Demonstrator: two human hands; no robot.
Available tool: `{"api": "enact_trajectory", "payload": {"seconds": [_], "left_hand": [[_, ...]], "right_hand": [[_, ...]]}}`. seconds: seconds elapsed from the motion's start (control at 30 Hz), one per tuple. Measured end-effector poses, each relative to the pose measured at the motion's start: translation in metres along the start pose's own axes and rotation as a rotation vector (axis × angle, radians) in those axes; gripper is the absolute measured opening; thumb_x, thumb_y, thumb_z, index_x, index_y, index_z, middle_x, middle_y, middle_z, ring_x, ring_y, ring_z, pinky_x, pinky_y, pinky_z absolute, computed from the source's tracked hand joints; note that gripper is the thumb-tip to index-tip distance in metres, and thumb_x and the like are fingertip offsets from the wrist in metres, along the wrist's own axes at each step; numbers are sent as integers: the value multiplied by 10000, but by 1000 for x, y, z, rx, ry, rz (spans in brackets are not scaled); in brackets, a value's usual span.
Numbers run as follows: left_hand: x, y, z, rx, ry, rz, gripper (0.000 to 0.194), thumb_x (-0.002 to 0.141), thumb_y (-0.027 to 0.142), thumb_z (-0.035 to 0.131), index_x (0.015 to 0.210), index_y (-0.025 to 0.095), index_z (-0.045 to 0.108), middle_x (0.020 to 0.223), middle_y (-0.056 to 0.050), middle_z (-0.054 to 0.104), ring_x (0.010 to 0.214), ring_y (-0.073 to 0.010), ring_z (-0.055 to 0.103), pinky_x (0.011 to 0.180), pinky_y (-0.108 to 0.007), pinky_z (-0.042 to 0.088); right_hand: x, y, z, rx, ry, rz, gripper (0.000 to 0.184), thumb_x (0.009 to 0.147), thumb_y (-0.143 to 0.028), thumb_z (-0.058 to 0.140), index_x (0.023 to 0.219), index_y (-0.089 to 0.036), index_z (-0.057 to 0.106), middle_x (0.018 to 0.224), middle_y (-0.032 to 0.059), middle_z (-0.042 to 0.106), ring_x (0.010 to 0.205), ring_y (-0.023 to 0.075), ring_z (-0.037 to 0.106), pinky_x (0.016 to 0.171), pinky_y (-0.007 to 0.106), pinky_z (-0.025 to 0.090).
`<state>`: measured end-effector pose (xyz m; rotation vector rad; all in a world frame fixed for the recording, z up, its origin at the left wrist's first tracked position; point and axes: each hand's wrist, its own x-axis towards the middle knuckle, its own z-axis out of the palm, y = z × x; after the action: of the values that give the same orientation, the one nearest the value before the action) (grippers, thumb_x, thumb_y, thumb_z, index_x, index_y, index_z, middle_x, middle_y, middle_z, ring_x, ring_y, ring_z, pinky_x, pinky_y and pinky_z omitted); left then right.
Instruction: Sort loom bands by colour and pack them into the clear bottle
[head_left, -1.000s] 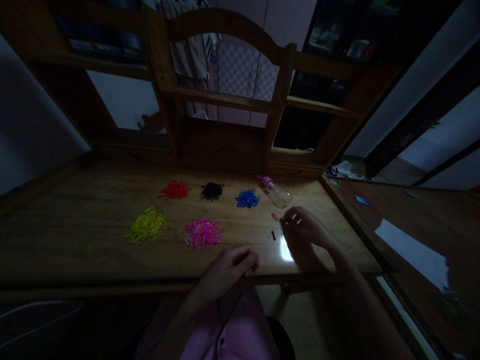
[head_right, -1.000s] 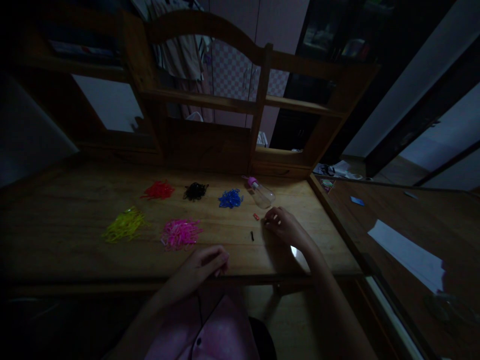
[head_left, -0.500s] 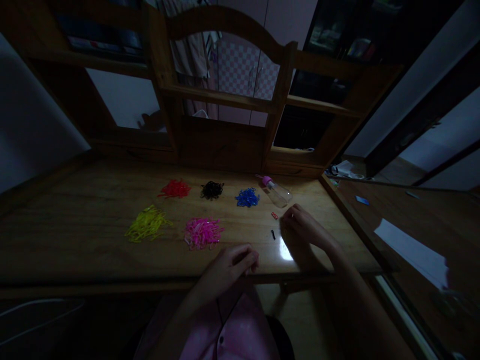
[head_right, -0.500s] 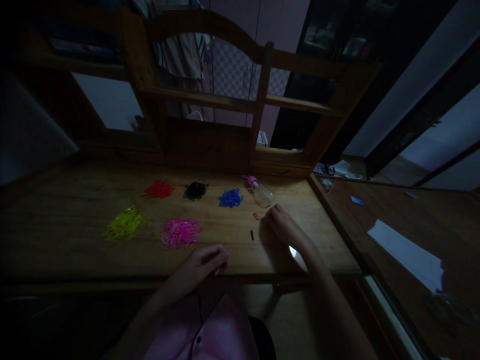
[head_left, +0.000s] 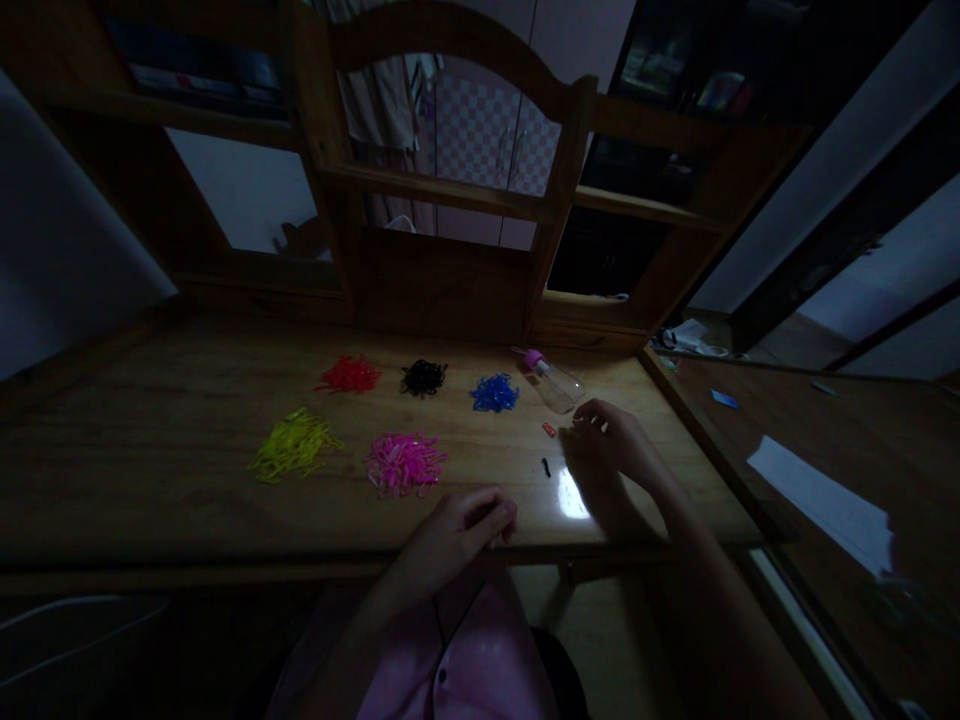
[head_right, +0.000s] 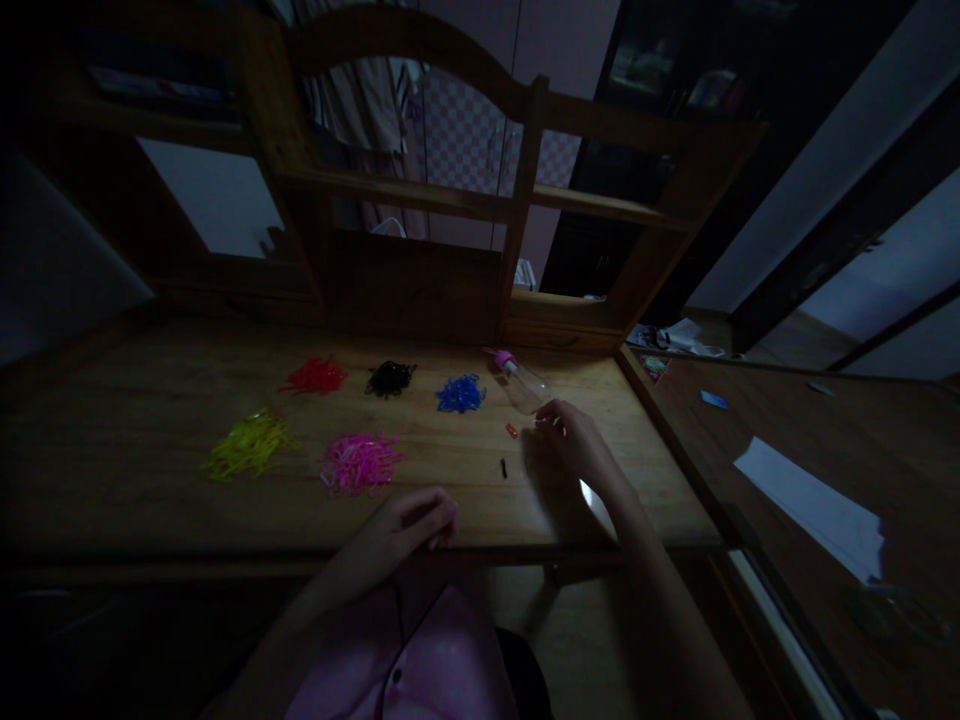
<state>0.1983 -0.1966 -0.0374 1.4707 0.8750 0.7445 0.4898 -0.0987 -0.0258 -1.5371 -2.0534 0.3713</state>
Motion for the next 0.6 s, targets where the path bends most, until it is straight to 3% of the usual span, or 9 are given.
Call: {"api": "enact_trajectory", "payload": {"seconds": [0.2, 0.43, 0.6], "left_hand": [[1, -1, -2, -2, -12, 8, 372, 962, 454, 460, 793, 158, 610, 746, -9, 584, 697, -121, 513, 669, -236, 384], [1, 1, -1, 2, -9, -4, 374, 958, 463, 463, 793, 160, 607, 748, -8, 590, 691, -126, 515, 658, -232, 386], [0, 0, 0, -2, -5, 11, 375, 956, 461, 466, 784, 159, 606, 744, -7, 593, 689, -125, 517, 661, -231, 388]], "right_hand": [[-2, 6, 2, -144, 87, 16, 108, 864, -219, 567, 948, -203, 633, 962, 55, 601, 701, 152, 570, 652, 280, 437], [-5, -8, 4, -106, -127, -43, 208, 875, -162, 550, 1065, -220, 613, 1051, 66, 619, 802, 161, 605, 711, 269, 459], [3, -6, 13, -179, -181, -7, 112, 916, -167, 486, 971, -182, 582, 952, 82, 648, 848, 193, 620, 732, 285, 446]]}}
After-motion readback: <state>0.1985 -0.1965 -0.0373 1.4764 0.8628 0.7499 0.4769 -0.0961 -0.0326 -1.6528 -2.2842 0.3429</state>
